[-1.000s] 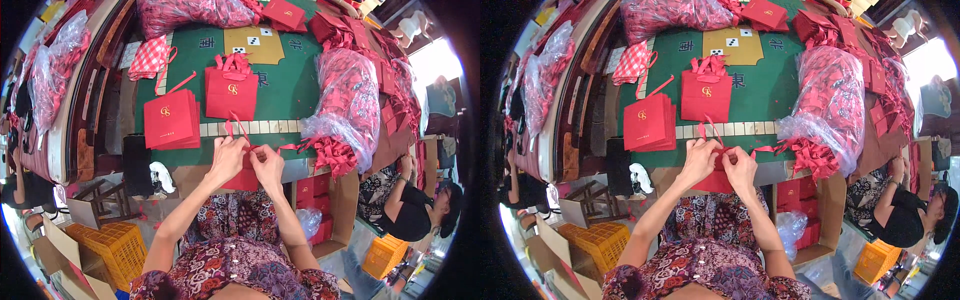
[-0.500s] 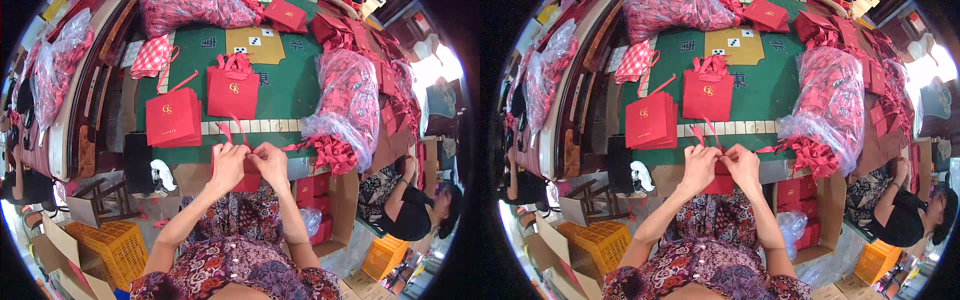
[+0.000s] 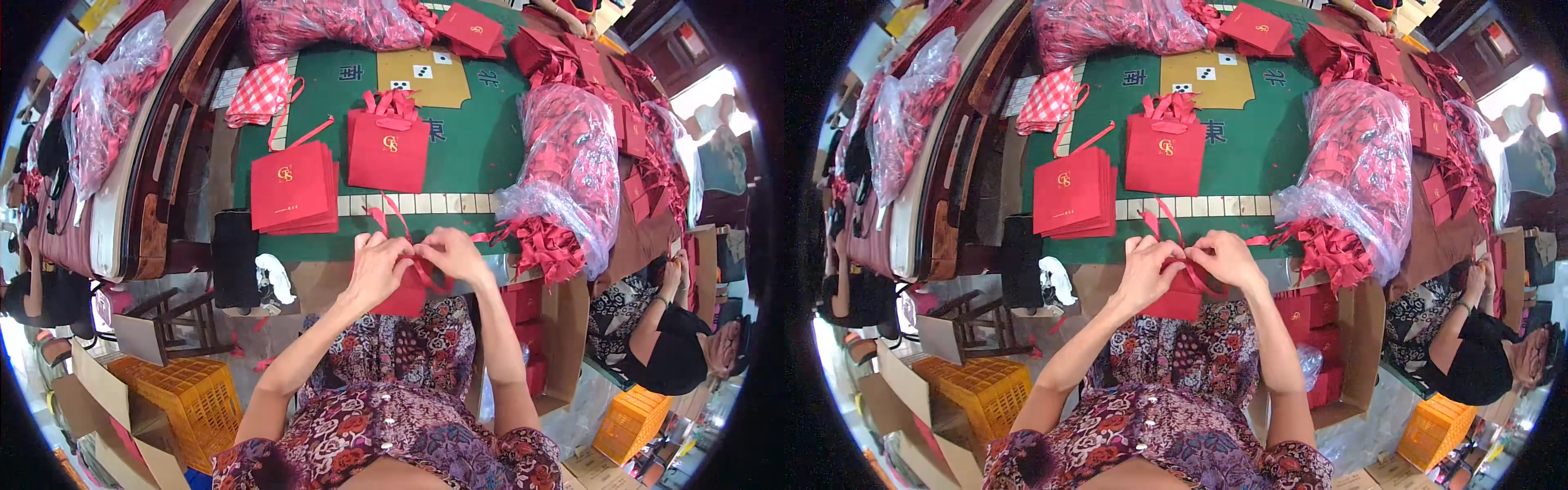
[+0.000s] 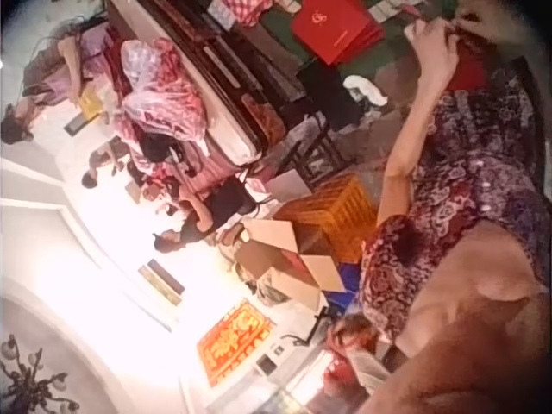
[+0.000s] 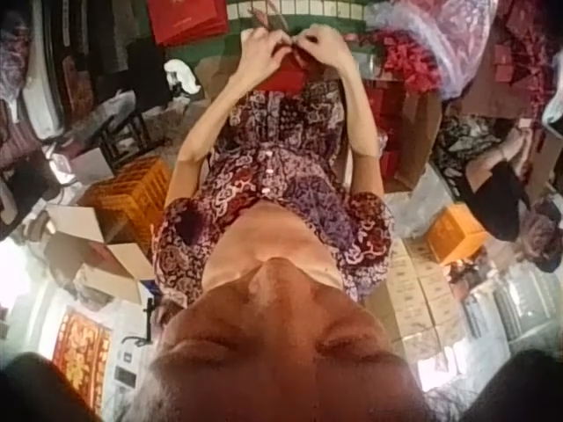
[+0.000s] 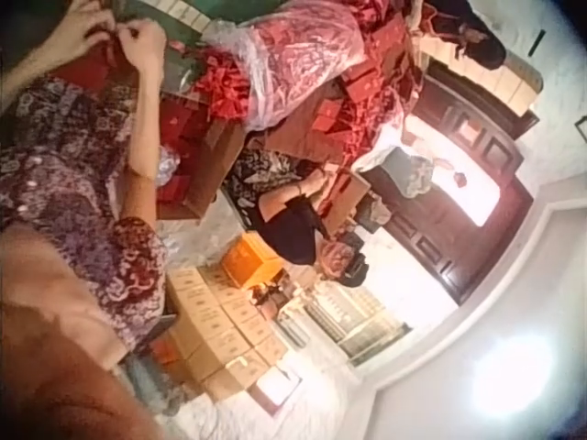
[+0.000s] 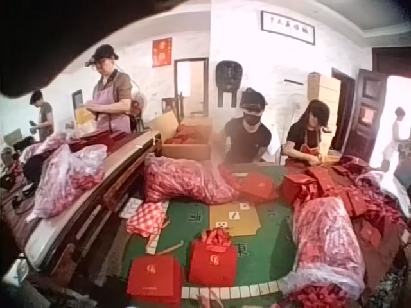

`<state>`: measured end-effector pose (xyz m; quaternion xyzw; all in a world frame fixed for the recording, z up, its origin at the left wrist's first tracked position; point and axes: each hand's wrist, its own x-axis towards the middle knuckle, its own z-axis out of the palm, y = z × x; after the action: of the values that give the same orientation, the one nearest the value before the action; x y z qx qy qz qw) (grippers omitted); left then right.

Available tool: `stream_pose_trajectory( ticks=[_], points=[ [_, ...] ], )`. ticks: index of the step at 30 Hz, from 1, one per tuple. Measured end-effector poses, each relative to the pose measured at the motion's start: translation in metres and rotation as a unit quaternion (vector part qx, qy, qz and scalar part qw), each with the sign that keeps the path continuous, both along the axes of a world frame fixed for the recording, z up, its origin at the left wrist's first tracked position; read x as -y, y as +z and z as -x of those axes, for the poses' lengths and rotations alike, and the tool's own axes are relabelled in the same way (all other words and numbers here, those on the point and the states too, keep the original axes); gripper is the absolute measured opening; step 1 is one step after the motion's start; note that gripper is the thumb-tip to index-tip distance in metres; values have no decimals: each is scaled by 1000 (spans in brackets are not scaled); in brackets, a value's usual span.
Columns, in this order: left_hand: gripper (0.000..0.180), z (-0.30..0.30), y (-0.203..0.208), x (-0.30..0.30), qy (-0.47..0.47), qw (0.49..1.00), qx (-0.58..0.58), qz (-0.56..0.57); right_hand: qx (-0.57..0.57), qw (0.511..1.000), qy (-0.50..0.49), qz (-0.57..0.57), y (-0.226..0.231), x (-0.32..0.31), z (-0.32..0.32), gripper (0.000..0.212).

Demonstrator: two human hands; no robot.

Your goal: The person attaches ribbon handles to small gift bags by threading and tying ribbons through the bag holes by hand.

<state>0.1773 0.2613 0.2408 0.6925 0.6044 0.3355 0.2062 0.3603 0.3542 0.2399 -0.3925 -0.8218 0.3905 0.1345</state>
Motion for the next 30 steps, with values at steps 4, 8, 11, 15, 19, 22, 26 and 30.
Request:
stream_pose_trajectory(
  ticks=[4, 8, 11, 15, 19, 22, 26, 30],
  points=[
    [14, -1, 9, 4, -15, 995, -70, -76, -39, 962, 80, 260, -5, -24, 1, 19],
    [16, 6, 14, 6, -7, 994, -65, -89, -87, 958, 4, 273, -20, -19, 13, 20],
    [19, 10, 15, 11, -13, 999, -21, -47, -65, 982, -122, 127, -14, -12, 28, 22],
    [19, 11, 20, 11, -2, 1000, -10, 0, -119, 974, -186, 45, -24, -5, 22, 27],
    [21, 29, 12, 17, 47, 999, 10, 17, -80, 991, -102, 14, 0, 10, 3, 26],
    [23, 35, 7, 17, 105, 992, 49, 52, -112, 983, -142, 3, 10, 32, -17, 27],
    [22, 39, 2, 14, 133, 982, 106, 79, -105, 932, -140, 316, -7, 64, -24, 31],
    [22, 39, 2, 12, 118, 976, 159, 91, -301, 805, -195, 473, -34, 69, -13, 37]
  ],
)
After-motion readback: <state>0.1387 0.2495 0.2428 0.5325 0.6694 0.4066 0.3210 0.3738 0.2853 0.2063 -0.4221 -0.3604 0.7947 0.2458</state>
